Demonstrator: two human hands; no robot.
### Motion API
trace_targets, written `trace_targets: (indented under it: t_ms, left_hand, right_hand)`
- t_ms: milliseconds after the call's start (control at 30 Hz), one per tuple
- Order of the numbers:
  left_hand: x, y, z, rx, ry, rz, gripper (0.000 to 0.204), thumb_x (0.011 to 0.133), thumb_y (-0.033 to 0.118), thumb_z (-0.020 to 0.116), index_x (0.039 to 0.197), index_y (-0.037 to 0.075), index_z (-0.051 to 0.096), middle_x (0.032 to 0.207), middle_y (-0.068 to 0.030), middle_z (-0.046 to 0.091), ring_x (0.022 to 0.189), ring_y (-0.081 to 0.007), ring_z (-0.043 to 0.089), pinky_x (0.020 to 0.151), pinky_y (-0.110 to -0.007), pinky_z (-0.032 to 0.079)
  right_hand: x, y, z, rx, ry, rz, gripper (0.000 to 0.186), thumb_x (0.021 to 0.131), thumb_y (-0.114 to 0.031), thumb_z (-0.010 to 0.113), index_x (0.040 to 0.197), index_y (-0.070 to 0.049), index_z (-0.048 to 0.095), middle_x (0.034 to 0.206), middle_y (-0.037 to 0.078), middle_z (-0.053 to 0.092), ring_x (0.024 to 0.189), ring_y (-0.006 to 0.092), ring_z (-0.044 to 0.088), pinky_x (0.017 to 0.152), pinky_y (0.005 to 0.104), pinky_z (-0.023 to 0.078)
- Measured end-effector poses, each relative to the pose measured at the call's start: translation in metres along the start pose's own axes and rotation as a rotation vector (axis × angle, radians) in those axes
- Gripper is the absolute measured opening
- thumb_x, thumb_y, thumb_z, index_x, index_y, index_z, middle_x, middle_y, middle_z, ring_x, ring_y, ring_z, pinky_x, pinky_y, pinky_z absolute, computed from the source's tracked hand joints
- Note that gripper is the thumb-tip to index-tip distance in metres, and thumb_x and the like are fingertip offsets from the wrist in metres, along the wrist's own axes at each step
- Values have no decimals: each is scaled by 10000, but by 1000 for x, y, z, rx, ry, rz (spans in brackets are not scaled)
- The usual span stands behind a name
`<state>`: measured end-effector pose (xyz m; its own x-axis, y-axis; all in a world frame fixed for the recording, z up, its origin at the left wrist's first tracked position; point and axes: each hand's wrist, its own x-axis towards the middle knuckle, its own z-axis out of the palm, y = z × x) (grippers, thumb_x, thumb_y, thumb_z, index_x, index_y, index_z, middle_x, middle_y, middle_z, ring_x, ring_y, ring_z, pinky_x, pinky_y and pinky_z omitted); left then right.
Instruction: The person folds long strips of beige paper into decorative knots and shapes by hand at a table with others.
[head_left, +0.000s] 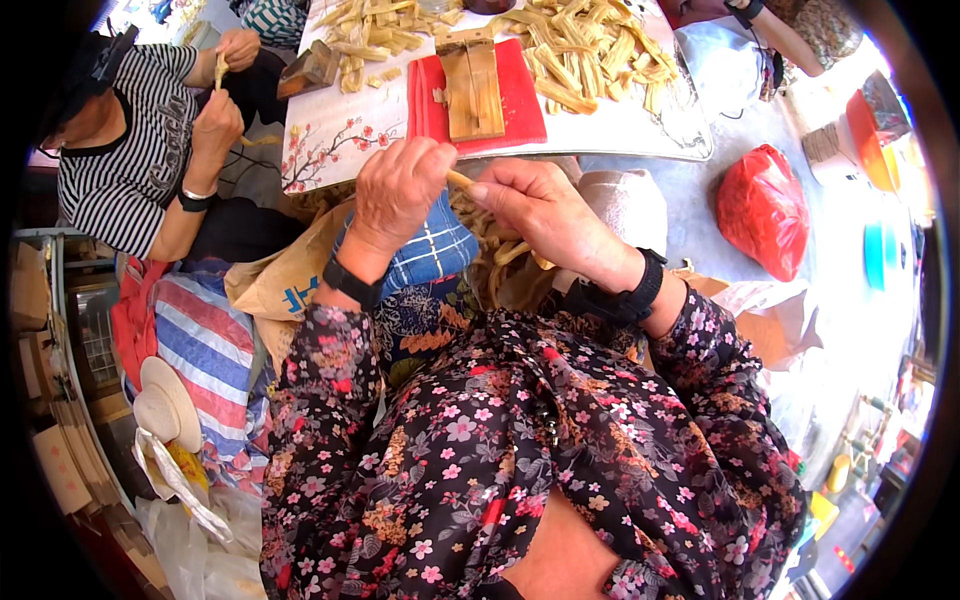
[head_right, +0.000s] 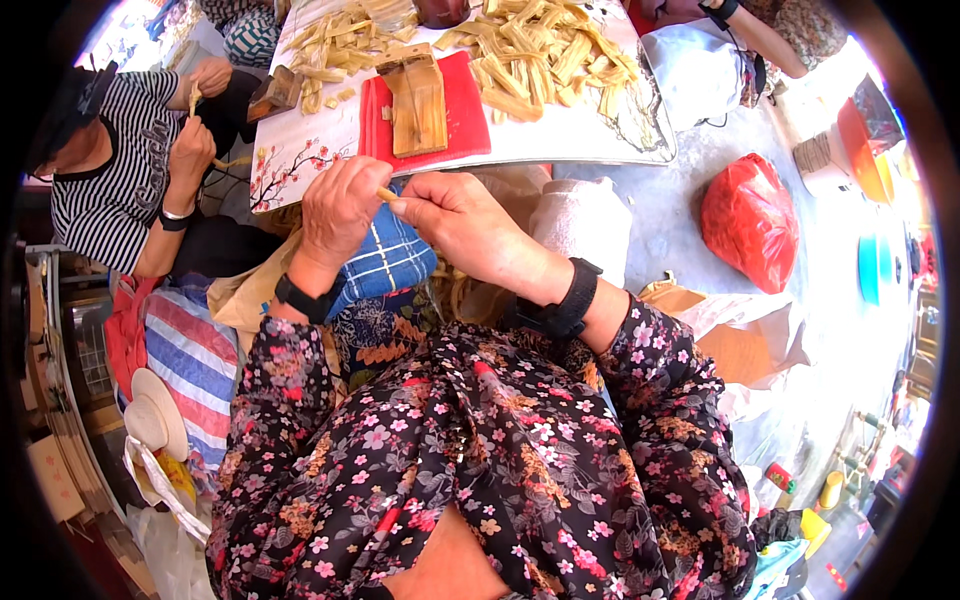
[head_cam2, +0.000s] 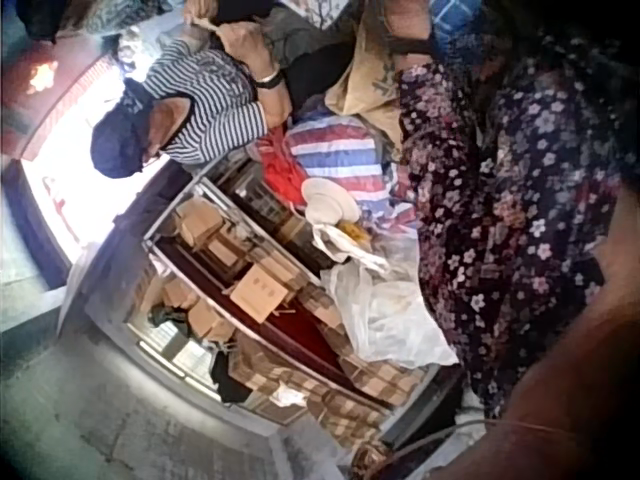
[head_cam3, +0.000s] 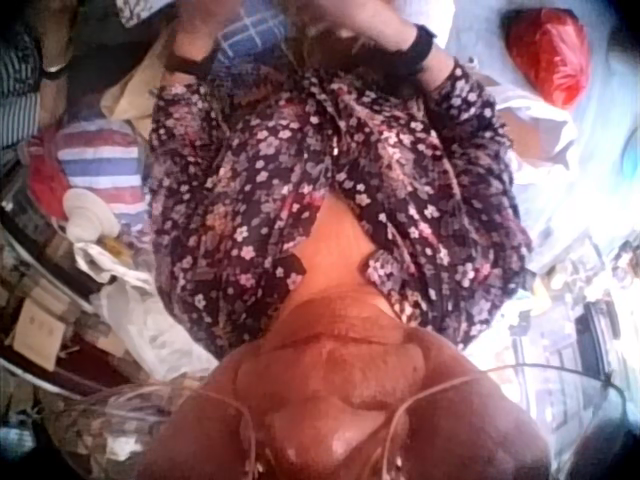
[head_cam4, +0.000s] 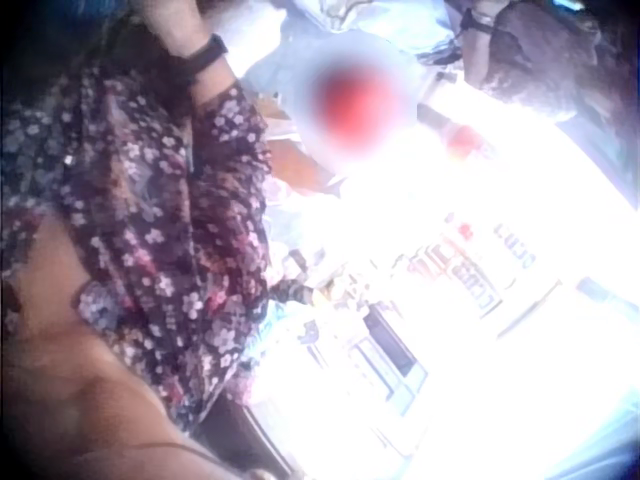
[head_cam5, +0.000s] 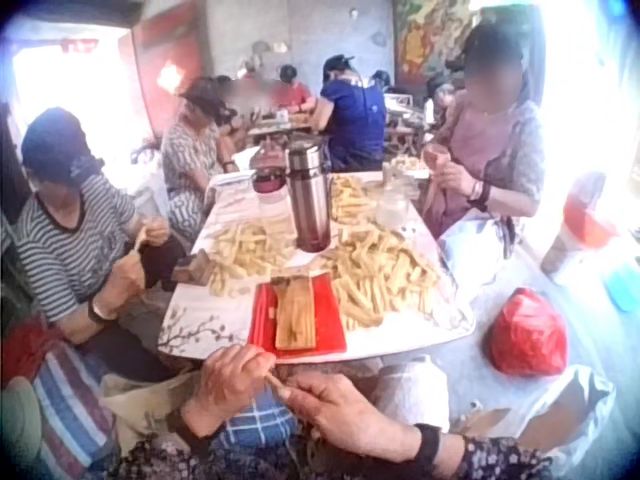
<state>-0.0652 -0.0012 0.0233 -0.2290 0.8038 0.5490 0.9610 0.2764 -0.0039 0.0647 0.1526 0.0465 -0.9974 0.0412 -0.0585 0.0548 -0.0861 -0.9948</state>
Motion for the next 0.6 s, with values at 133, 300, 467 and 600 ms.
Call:
trace_targets:
  t_ms: [133, 300, 467, 600]
  left_hand:
    - [11, -6, 10, -131, -18, -151, 150, 803, 80, 572, 946, 107, 535, 750, -25, 552, 639, -233, 559, 577, -328, 463]
    - [23, -7, 19, -1498, -115, -776, 212, 975, 157, 466, 1159, 52, 468, 689, 64, 404, 601, -28, 373, 571, -189, 367]
    - [35, -19, 27, -1232, -108, -757, 203, 964, 197, 492, 1115, 63, 512, 691, 64, 435, 568, -20, 384, 523, -181, 355]
    - [47, -30, 29, -1004, -108, -770, 122, 943, 165, 508, 983, 60, 552, 705, 52, 419, 635, -28, 388, 562, -203, 362]
  right_hand:
    - [14, 0, -5, -111, 137, -126, 273, 908, -177, 574, 703, 1, 542, 548, -10, 461, 534, 58, 410, 466, 252, 347]
    - [49, 17, -44, -215, 281, -156, 297, 892, -210, 595, 707, 18, 557, 543, 11, 462, 533, 82, 410, 475, 280, 355]
    - [65, 19, -54, -299, 315, -212, 308, 886, -228, 594, 712, 24, 563, 540, 20, 442, 530, 93, 387, 477, 289, 348]
    - [80, 14, -54, -462, 369, -253, 294, 877, -229, 575, 736, 28, 592, 584, 114, 540, 545, 213, 510, 527, 351, 406]
